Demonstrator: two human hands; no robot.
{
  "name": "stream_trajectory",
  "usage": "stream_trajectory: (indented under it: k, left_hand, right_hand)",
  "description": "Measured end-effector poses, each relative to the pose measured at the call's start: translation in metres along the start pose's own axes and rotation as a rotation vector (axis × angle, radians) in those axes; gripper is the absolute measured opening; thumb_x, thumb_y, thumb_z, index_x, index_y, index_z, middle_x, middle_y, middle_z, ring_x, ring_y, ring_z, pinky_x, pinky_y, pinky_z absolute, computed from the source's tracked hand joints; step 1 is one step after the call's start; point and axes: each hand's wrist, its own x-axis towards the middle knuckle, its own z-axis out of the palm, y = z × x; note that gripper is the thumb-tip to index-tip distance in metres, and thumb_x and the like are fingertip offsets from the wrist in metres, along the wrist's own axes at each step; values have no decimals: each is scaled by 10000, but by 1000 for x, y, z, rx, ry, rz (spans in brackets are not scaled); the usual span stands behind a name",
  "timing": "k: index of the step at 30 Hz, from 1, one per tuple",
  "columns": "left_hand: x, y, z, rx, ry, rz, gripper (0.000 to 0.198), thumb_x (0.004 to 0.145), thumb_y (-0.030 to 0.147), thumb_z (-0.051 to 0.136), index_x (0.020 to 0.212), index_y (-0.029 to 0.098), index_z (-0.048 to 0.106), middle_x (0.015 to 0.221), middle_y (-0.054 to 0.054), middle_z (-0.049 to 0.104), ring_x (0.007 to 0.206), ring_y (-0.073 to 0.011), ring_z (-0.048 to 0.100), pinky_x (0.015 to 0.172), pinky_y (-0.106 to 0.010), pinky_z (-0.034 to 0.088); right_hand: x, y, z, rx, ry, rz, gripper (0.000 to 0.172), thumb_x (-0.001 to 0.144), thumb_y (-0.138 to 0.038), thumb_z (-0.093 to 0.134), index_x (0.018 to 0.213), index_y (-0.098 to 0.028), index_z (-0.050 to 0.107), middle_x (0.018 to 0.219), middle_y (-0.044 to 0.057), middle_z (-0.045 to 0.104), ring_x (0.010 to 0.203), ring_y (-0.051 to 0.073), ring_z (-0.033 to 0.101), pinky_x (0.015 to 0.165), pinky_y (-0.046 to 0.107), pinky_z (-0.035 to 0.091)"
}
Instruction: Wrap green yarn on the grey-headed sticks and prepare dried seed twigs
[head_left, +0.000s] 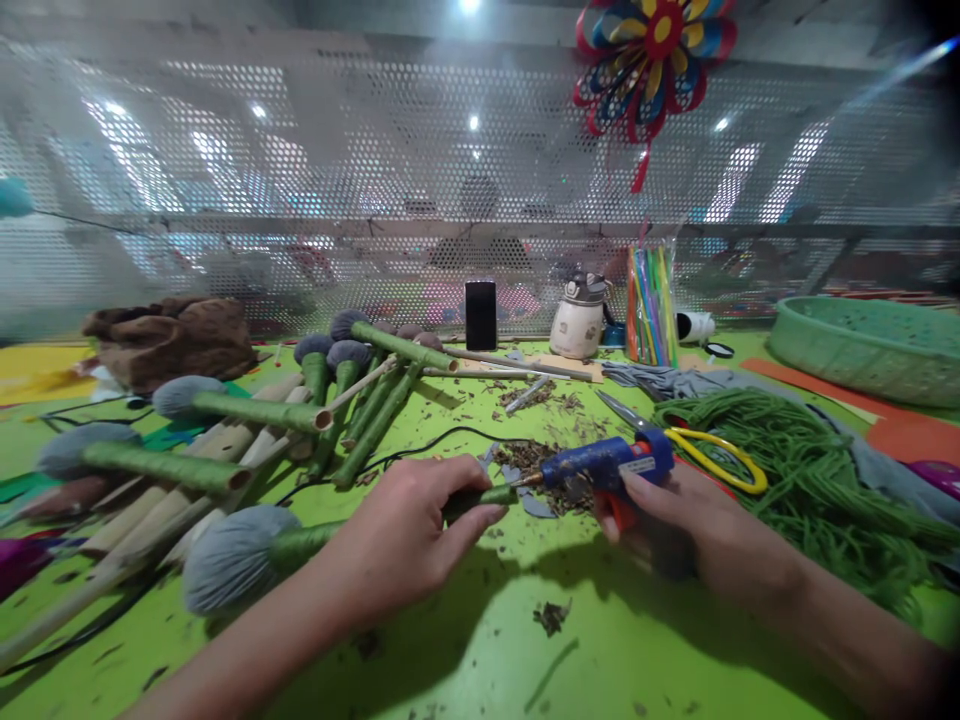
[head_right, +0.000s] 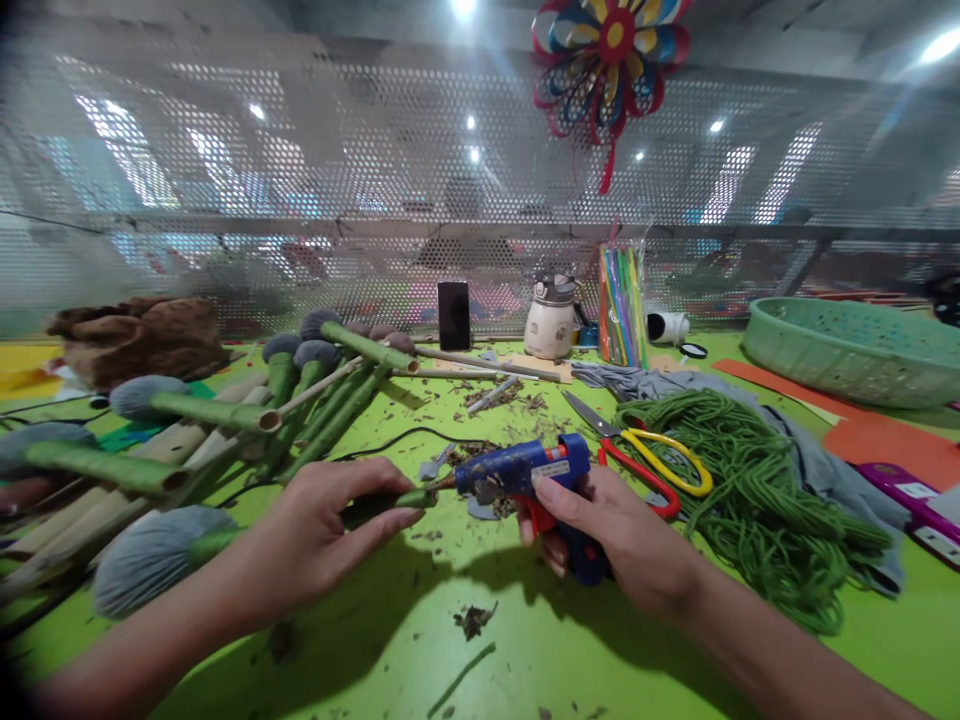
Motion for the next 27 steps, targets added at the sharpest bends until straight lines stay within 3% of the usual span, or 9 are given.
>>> stream_trajectory:
  k: [16, 21, 27]
  left_hand:
    - [0, 0, 2, -2, 6, 9, 192, 851, 359, 514, 811, 188, 592, 705, -12, 617, 667, -146, 550, 618, -270, 389]
    - [1, 0, 1, 13, -13, -5, 209, 860, 368, 495, 831, 188, 598, 694, -12, 613, 645, -142, 537, 600, -265, 377]
    - [2, -1, 2, 16, -11, 3, 219, 866, 373, 488, 842, 187, 600, 723, -24, 628, 677, -152, 552, 615, -269, 386]
  right_hand:
    - [-2, -8, 4, -15, 51, -9, 339, 872, -433, 521, 788, -111, 582, 691, 43, 559, 515, 76, 457, 476, 205, 372]
    - [-5, -14, 6, -168, -5, -30, 349, 853, -461, 536, 764, -127, 584, 746, 72, 588, 564, 105, 486, 505, 230, 396]
    - [-1, -9, 2, -217, 34, 3, 382, 845, -489, 536, 760, -123, 610, 677, 46, 557, 536, 98, 470, 480, 216, 374]
